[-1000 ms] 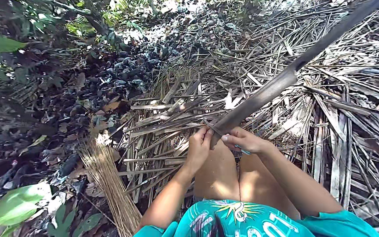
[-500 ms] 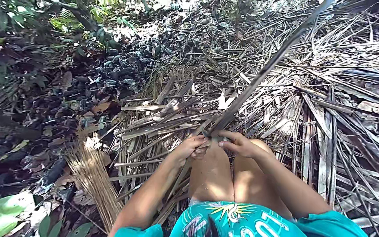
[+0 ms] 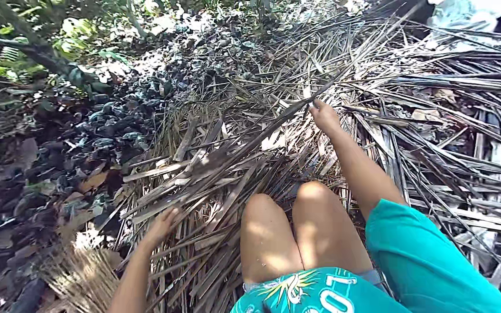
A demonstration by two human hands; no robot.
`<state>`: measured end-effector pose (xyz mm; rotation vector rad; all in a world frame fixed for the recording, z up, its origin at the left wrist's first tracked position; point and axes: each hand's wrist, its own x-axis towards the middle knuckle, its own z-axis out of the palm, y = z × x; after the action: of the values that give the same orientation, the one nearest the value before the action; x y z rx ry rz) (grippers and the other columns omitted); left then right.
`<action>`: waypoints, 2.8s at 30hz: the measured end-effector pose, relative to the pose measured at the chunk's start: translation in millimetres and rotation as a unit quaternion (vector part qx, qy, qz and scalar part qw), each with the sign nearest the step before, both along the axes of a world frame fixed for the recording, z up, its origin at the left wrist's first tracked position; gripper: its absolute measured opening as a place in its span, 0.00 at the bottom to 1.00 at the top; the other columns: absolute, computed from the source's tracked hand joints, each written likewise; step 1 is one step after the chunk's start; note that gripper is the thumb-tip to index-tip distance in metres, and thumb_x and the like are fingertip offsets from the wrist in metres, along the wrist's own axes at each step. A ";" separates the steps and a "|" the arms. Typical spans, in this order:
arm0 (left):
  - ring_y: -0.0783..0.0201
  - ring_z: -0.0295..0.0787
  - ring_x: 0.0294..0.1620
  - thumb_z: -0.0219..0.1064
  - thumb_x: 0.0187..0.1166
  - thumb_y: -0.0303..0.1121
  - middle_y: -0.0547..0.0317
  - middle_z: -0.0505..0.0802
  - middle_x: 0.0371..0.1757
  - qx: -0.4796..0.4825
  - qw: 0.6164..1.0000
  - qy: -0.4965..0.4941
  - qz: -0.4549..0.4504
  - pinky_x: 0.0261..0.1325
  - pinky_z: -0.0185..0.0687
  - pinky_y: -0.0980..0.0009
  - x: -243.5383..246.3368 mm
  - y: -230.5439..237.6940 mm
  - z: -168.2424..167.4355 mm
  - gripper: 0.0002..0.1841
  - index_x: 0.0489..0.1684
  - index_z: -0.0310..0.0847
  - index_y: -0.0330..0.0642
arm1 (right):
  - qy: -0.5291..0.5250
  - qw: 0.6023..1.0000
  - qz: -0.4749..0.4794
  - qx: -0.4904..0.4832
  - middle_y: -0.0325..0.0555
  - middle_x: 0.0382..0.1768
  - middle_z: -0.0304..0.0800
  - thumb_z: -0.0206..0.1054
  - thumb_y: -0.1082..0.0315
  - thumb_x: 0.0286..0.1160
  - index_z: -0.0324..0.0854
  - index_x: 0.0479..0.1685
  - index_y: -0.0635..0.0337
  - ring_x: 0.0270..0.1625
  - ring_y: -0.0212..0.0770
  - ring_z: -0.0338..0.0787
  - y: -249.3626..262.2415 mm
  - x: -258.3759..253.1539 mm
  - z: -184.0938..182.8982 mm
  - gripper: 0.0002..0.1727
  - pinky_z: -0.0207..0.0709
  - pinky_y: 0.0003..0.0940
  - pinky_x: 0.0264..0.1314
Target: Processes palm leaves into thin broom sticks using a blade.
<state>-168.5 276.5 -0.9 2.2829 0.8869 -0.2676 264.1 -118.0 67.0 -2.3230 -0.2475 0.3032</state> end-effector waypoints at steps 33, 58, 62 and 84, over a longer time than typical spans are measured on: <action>0.39 0.89 0.58 0.60 0.89 0.36 0.30 0.89 0.58 0.051 0.976 -0.107 0.184 0.67 0.78 0.39 54.6 -111.0 55.7 0.23 0.76 0.72 0.29 | 0.062 0.970 0.143 0.187 0.41 0.28 0.73 0.47 0.61 0.94 0.66 0.83 0.63 0.23 0.30 0.71 -21.5 -106.8 32.8 0.25 0.71 0.31 0.28; 0.79 0.88 0.23 0.47 0.91 0.28 0.73 0.92 0.27 -0.320 0.892 -0.306 -0.086 0.31 0.87 0.81 51.6 -217.3 99.5 0.13 0.49 0.81 0.36 | 0.344 0.732 0.442 0.388 0.27 0.30 0.81 0.56 0.62 0.87 0.63 0.86 0.51 0.21 0.16 0.73 13.5 -235.7 4.2 0.27 0.68 0.11 0.21; 0.81 0.84 0.19 0.48 0.92 0.29 0.75 0.90 0.23 -0.357 0.883 -0.293 -0.090 0.27 0.83 0.83 45.7 -220.3 97.9 0.14 0.47 0.82 0.38 | 0.201 0.835 0.326 0.395 0.28 0.23 0.74 0.52 0.66 0.88 0.68 0.81 0.63 0.19 0.19 0.70 10.4 -195.9 29.8 0.25 0.67 0.15 0.22; 0.86 0.79 0.21 0.52 0.92 0.38 0.79 0.85 0.22 -0.216 0.930 -0.270 -0.124 0.29 0.79 0.86 7.8 -200.7 74.8 0.16 0.43 0.83 0.39 | 0.268 0.790 0.241 0.496 0.23 0.17 0.73 0.45 0.62 0.89 0.68 0.70 0.43 0.14 0.19 0.69 -7.1 -159.1 33.1 0.16 0.66 0.14 0.16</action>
<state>-160.7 75.8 73.9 1.8974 0.2248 0.0609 105.0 -125.0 100.1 -1.0373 -0.5528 0.8344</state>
